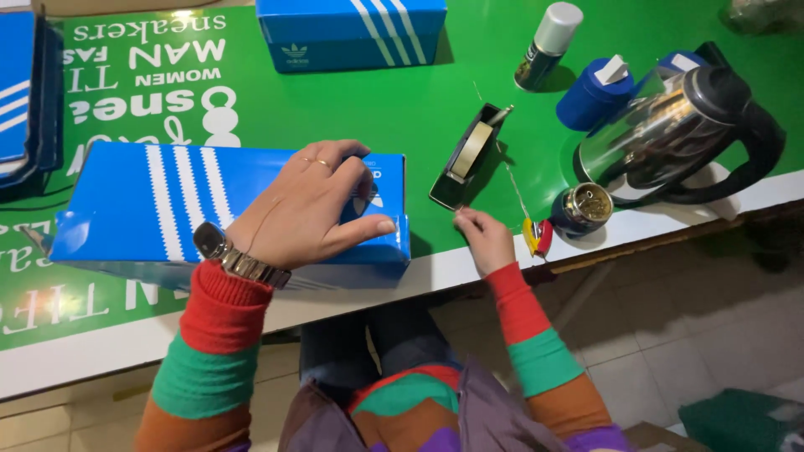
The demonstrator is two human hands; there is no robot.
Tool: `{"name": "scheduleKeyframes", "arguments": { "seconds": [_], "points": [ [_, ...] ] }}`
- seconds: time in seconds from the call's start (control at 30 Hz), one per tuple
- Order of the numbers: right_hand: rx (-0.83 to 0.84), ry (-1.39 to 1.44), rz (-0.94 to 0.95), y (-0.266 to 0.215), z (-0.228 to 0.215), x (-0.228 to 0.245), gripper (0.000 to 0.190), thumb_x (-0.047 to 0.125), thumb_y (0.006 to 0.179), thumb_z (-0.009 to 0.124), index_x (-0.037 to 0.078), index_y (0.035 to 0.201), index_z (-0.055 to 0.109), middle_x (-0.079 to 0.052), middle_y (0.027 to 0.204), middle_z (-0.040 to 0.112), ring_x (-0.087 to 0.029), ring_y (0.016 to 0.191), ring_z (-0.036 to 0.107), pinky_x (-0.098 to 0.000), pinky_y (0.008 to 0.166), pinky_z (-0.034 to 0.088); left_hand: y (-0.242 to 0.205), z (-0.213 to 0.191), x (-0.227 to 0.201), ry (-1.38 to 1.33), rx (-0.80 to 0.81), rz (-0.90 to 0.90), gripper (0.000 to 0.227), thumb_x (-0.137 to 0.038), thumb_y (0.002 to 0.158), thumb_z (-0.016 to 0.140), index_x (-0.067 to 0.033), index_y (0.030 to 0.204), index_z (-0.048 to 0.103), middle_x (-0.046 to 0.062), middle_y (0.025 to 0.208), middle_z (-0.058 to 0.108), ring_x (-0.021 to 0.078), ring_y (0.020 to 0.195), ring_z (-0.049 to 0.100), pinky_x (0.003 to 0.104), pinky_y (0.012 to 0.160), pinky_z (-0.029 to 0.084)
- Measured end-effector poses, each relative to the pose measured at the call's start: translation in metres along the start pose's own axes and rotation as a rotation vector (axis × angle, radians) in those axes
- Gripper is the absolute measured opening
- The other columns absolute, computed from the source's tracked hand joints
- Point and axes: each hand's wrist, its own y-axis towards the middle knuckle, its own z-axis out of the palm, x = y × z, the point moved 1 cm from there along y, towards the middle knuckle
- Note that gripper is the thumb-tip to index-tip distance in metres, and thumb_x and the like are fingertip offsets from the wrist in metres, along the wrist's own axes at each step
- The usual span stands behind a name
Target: Assembling and taping cardboard shoe boxes.
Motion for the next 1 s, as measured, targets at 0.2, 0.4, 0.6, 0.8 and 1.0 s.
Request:
{"name": "scheduleKeyframes", "arguments": {
  "seconds": [0.2,0.4,0.6,0.8,1.0],
  "points": [
    [0.058,0.072,-0.193,-0.025,-0.013,0.022,0.020,0.018,0.095,0.070,0.000,0.105,0.073,-0.009,0.120,0.075,-0.015,0.096,0.073,-0.0275,0.083,0.056,-0.001,0.000,0.000,0.009,-0.034,0.019,0.052,-0.053,0.093,0.069,-0.0010,0.094,0.062,0.024,0.130,0.058,0.0433,0.116,0.055,0.049,0.099,0.046],
    [0.264,0.085,-0.383,-0.039,-0.057,0.112,0.015,0.015,0.096,0.067,0.001,0.097,0.073,-0.009,0.106,0.061,-0.015,0.095,0.064,-0.0268,0.078,0.055,-0.003,0.002,0.000,-0.013,-0.042,0.012,0.048,-0.049,0.096,0.068,-0.0011,0.095,0.063,0.024,0.130,0.058,0.0433,0.115,0.055,0.049,0.098,0.047],
    [0.682,0.365,-0.308,-0.018,-0.041,0.156,0.019,0.015,0.102,0.065,0.001,0.091,0.071,-0.004,0.096,0.062,-0.011,0.080,0.060,-0.0263,0.072,0.050,-0.001,0.001,-0.001,-0.027,-0.053,-0.004,0.046,-0.047,0.096,0.068,-0.0020,0.094,0.063,0.023,0.129,0.059,0.0428,0.114,0.056,0.049,0.098,0.046],
    [0.868,0.448,-0.092,-0.005,-0.025,0.154,0.018,0.018,0.100,0.064,0.003,0.093,0.070,-0.001,0.092,0.066,-0.009,0.085,0.062,-0.0257,0.077,0.051,-0.003,0.001,-0.003,-0.013,-0.071,-0.001,0.047,-0.048,0.096,0.069,-0.0020,0.093,0.063,0.023,0.129,0.060,0.0428,0.116,0.056,0.049,0.099,0.046],
    [0.911,0.399,-0.136,0.002,-0.026,0.158,0.022,0.017,0.101,0.067,0.000,0.089,0.071,-0.002,0.091,0.063,-0.011,0.082,0.058,-0.0269,0.075,0.048,-0.002,0.000,-0.004,-0.011,-0.062,-0.007,0.047,-0.049,0.096,0.068,-0.0022,0.092,0.063,0.024,0.128,0.060,0.0429,0.116,0.056,0.049,0.099,0.046]
  ]
}}
